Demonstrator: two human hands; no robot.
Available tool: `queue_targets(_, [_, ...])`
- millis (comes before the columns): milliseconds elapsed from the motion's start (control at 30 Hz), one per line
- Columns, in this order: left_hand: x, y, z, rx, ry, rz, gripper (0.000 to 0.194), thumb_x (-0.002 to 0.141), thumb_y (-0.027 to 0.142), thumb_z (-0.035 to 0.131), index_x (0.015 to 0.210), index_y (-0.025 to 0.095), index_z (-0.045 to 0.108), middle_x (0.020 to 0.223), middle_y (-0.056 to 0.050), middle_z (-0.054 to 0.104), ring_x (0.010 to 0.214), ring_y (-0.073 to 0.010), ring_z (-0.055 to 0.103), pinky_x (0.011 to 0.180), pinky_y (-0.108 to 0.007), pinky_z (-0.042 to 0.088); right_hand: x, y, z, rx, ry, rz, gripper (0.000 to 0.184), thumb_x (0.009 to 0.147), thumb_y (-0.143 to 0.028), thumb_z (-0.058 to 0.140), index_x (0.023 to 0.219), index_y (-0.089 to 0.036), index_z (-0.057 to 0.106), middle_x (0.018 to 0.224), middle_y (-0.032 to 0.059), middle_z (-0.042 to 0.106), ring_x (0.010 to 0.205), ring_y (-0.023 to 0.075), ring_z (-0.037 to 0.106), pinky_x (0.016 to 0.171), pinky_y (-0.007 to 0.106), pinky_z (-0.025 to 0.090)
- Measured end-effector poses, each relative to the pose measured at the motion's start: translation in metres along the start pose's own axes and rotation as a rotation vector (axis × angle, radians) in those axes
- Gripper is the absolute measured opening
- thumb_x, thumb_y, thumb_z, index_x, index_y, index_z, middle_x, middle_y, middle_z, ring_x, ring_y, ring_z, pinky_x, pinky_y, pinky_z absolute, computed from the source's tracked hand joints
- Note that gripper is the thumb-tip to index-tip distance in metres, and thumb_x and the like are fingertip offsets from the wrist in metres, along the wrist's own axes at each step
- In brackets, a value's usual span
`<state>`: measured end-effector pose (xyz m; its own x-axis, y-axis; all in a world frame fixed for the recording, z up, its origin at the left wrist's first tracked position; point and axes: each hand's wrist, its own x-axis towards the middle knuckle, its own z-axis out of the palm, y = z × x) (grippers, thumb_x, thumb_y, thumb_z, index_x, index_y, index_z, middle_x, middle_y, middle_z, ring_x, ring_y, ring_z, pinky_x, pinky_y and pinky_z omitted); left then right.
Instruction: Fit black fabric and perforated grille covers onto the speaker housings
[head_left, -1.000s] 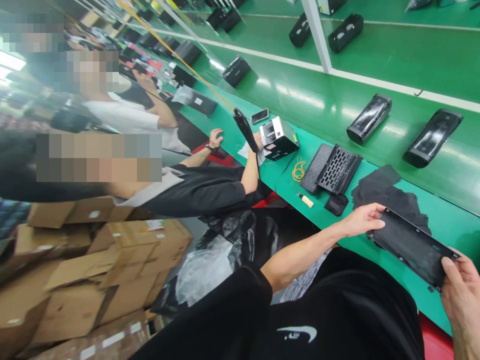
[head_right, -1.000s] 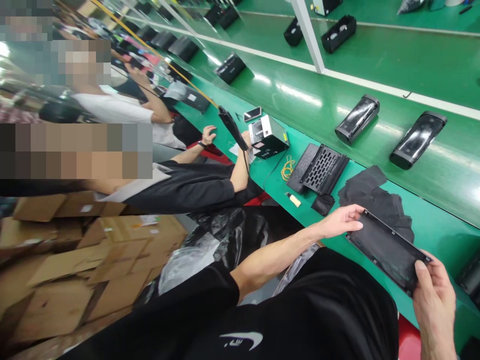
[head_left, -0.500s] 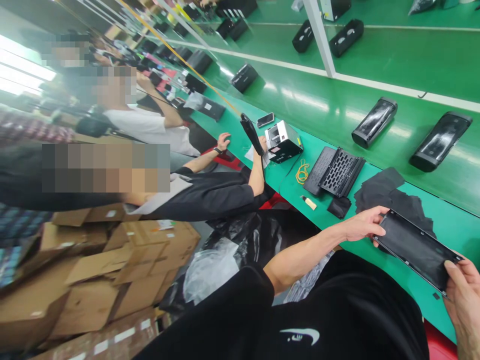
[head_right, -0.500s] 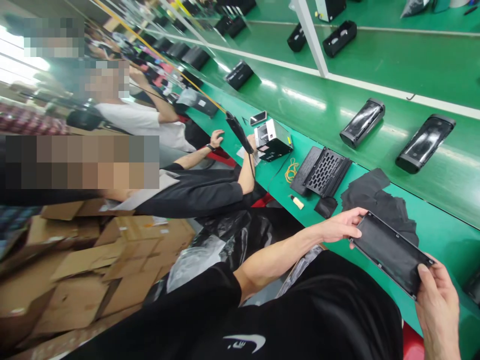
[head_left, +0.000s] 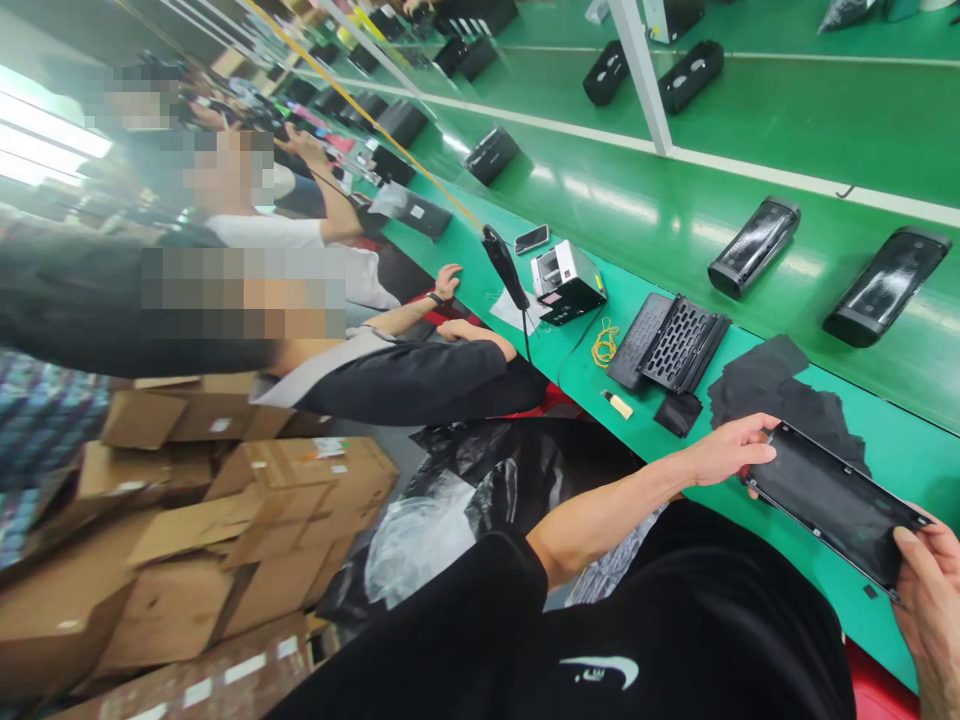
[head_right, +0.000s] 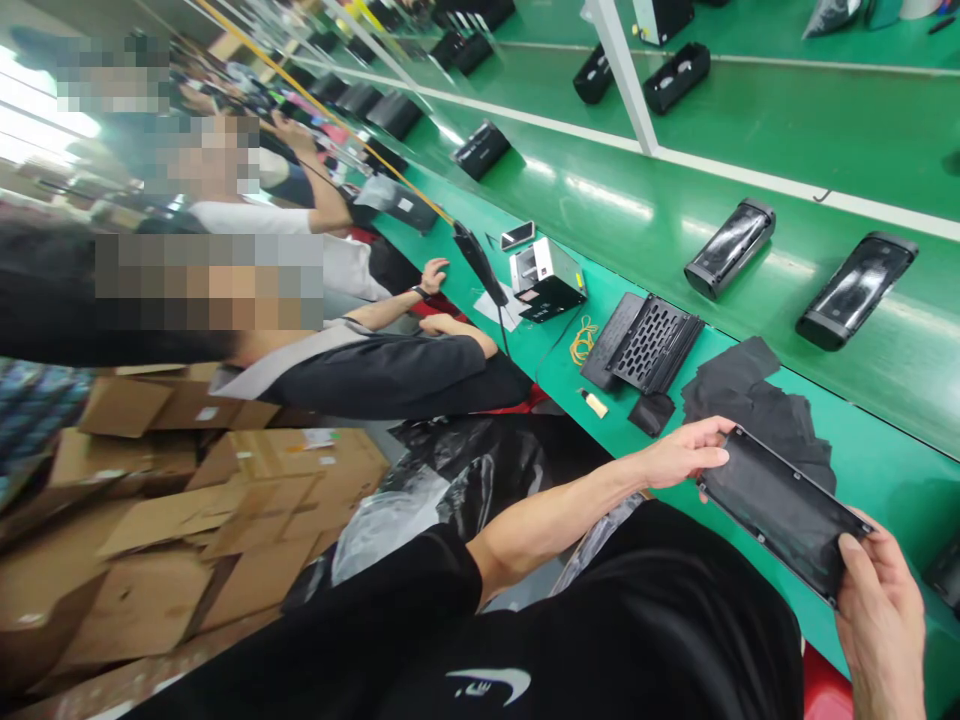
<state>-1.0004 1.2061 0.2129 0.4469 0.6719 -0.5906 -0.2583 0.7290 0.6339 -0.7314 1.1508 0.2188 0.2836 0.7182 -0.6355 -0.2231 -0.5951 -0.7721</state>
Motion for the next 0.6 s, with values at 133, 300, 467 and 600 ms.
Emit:
queue_targets(133, [-0.0011,-0.0022,0.0005,-0.015,-0.021,0.025,0.062,0.076,0.036,0.084,0.13,0.02,0.057,0.091,0.001,0.065,0.065,-0.0099,0.063,0.055,-0.019,0.044,-0.0034,-0.0039,-0.0005,-0.003,0.03,0.043,0.057,0.062,-0.051,0.096,0.104,-0.024,0.068,0.083,0.0015,0.069,0.066,0.0178,0.062,0.054,0.027,0.049])
queue_targets(300, [-0.0036,0.0006,0.0031,-0.003,0.012,0.003,0.06,0.074,0.03,0.083,0.128,0.02,0.06,0.091,0.001,0.066,0.068,-0.0093,0.061,0.06,-0.021,0.042,-0.0056,-0.0068,-0.0039,-0.002,0.06,0.112,0.056,0.06,-0.049,0.098,0.102,-0.024,0.07,0.069,-0.0027,0.061,0.05,0.0111,0.047,0.042,0.023,0.034])
queue_targets(467, [0.0004,-0.0018,0.0047,-0.039,0.012,0.014,0.055,0.076,0.038,0.082,0.123,0.021,0.061,0.089,0.002,0.064,0.066,-0.0108,0.062,0.06,-0.023,0.045,-0.0022,-0.0056,-0.0027,0.024,0.062,0.115,0.055,0.057,-0.046,0.099,0.099,-0.023,0.072,0.076,-0.0011,0.066,0.054,0.0111,0.051,0.042,0.021,0.035])
queue_targets(600, [0.0037,-0.0074,0.0031,-0.006,0.049,0.028,0.054,0.075,0.036,0.082,0.123,0.021,0.062,0.086,0.003,0.063,0.062,-0.0078,0.058,0.057,-0.02,0.041,-0.0002,-0.0052,0.0001,0.059,0.093,0.1,0.054,0.054,-0.042,0.099,0.097,-0.023,0.072,0.079,-0.0011,0.068,0.066,0.0143,0.06,0.056,0.023,0.049])
